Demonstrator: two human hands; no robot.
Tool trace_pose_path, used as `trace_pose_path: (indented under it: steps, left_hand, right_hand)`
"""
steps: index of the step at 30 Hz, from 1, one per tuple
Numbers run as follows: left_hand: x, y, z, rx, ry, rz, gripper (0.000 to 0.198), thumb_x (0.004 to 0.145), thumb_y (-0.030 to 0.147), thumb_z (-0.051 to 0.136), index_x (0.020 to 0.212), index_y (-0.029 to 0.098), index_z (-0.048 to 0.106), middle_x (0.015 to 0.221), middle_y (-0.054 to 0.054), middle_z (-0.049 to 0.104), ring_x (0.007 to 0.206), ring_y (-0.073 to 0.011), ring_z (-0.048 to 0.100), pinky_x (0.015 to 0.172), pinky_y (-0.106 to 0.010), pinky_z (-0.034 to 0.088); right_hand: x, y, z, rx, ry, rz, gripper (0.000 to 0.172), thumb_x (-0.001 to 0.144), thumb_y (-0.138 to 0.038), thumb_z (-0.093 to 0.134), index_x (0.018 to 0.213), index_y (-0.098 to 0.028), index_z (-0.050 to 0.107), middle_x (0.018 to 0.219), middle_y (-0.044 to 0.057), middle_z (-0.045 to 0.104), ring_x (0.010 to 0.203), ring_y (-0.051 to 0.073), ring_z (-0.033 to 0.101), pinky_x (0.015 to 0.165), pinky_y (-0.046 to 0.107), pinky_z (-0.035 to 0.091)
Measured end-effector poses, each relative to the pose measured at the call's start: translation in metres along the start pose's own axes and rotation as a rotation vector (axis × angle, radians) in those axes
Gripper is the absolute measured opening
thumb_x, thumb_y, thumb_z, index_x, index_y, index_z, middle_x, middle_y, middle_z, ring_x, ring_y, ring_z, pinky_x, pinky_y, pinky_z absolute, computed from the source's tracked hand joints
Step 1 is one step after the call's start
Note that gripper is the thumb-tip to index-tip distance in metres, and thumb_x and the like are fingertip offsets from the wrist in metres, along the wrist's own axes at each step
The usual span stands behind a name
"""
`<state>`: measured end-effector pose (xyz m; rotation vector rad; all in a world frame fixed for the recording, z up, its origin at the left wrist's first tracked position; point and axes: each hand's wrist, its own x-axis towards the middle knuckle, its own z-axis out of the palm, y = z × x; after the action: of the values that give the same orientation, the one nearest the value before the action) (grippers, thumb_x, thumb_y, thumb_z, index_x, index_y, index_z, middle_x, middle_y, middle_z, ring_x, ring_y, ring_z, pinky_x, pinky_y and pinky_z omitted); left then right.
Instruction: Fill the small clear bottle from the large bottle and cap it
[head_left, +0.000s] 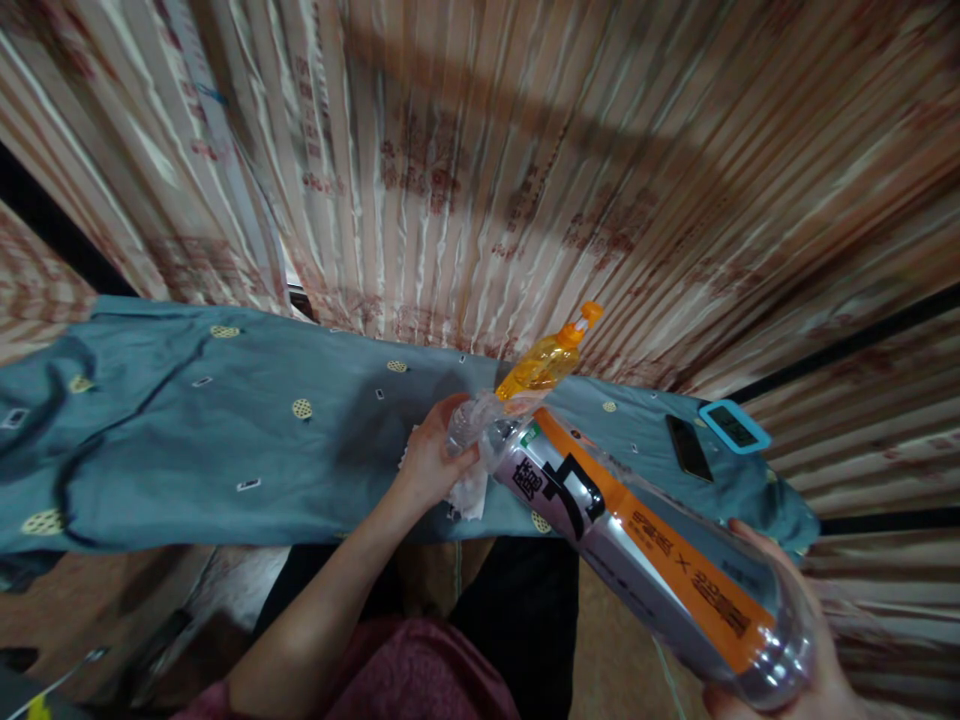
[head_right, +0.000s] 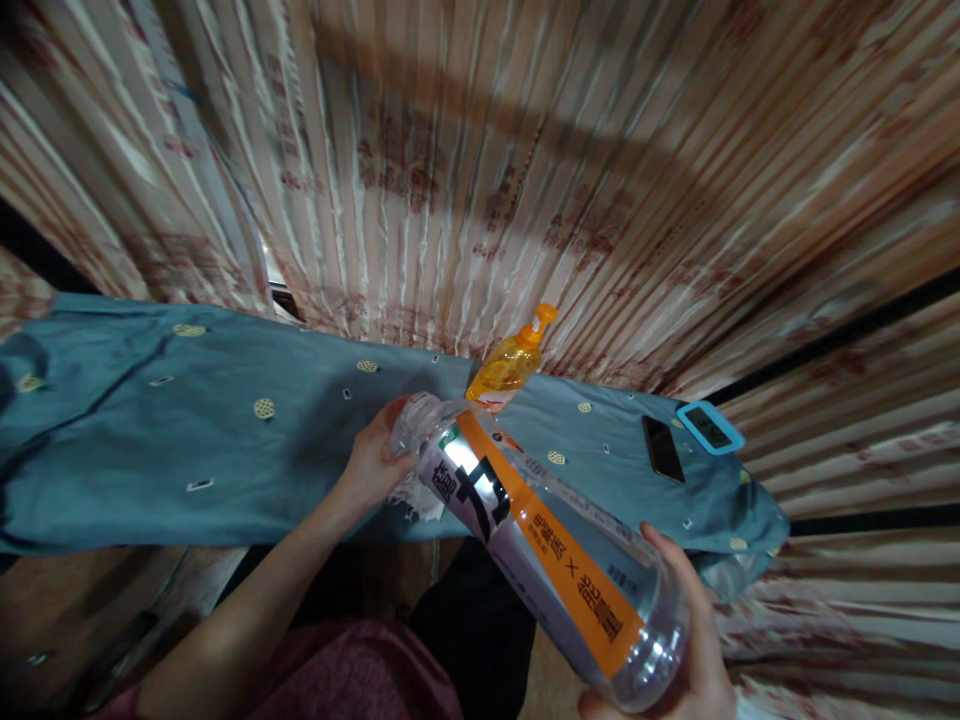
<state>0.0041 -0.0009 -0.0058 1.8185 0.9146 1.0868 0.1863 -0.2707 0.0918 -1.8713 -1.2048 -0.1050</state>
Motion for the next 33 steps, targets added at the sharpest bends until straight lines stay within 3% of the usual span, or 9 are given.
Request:
trace_pose_path:
  steps: [4,11,16,21,27,33]
  left_hand:
    - [0.000,0.000,0.000,0.004,-0.001,-0.004,0.063,0.078,0.024,0.079,0.138,0.017,0.063,0.138,-0.016,0.076,0.128,-0.0358,0.074,0.112,-0.053,0.058]
    - [0.000,-0.001,0.000,0.010,-0.004,-0.021,0.064,0.078,0.028,0.080,0.139,0.018,0.063,0.138,-0.015,0.076,0.128,-0.0349,0.074,0.112,-0.052,0.058]
    - [-0.001,-0.001,0.000,0.005,-0.005,-0.011,0.062,0.079,0.027,0.079,0.138,0.018,0.064,0.138,-0.015,0.076,0.128,-0.0343,0.073,0.113,-0.052,0.057]
    - [-0.001,-0.002,0.001,-0.004,-0.002,-0.026,0.063,0.078,0.024,0.078,0.139,0.019,0.063,0.139,-0.014,0.075,0.130,-0.0339,0.073,0.114,-0.052,0.057]
    - [-0.001,0.002,0.000,-0.006,0.001,-0.034,0.063,0.077,0.025,0.080,0.138,0.019,0.064,0.138,-0.014,0.075,0.129,-0.0344,0.073,0.114,-0.053,0.057]
    - [0.000,0.002,-0.001,0.002,-0.002,-0.030,0.063,0.076,0.025,0.079,0.137,0.019,0.065,0.137,-0.014,0.076,0.128,-0.0341,0.074,0.112,-0.052,0.058]
  right_hand:
    - [0.001,-0.009,0.004,0.119,0.086,0.136,0.098,0.077,-0.087,0.073,0.151,-0.025,0.057,0.145,0.012,0.061,0.129,0.041,0.058,0.109,0.046,0.042]
    - [0.002,-0.025,0.011,0.182,0.133,0.218,0.098,0.074,-0.088,0.076,0.148,-0.027,0.059,0.138,0.011,0.063,0.130,0.039,0.058,0.119,0.046,0.036]
    - [0.001,-0.028,0.009,0.204,0.105,0.277,0.105,0.067,-0.091,0.078,0.148,-0.028,0.057,0.151,0.011,0.057,0.143,0.043,0.050,0.128,0.052,0.029]
    - [0.001,-0.027,0.008,0.167,0.099,0.283,0.109,0.068,-0.093,0.075,0.151,-0.027,0.054,0.148,0.013,0.060,0.139,0.043,0.054,0.123,0.053,0.034]
    - [-0.001,-0.003,0.003,0.113,0.067,0.128,0.102,0.073,-0.089,0.074,0.151,-0.025,0.056,0.147,0.011,0.063,0.131,0.037,0.060,0.112,0.044,0.044]
    - [-0.003,-0.010,0.007,0.078,0.099,0.218,0.108,0.073,-0.095,0.067,0.154,-0.025,0.053,0.149,0.015,0.059,0.135,0.045,0.056,0.121,0.058,0.037]
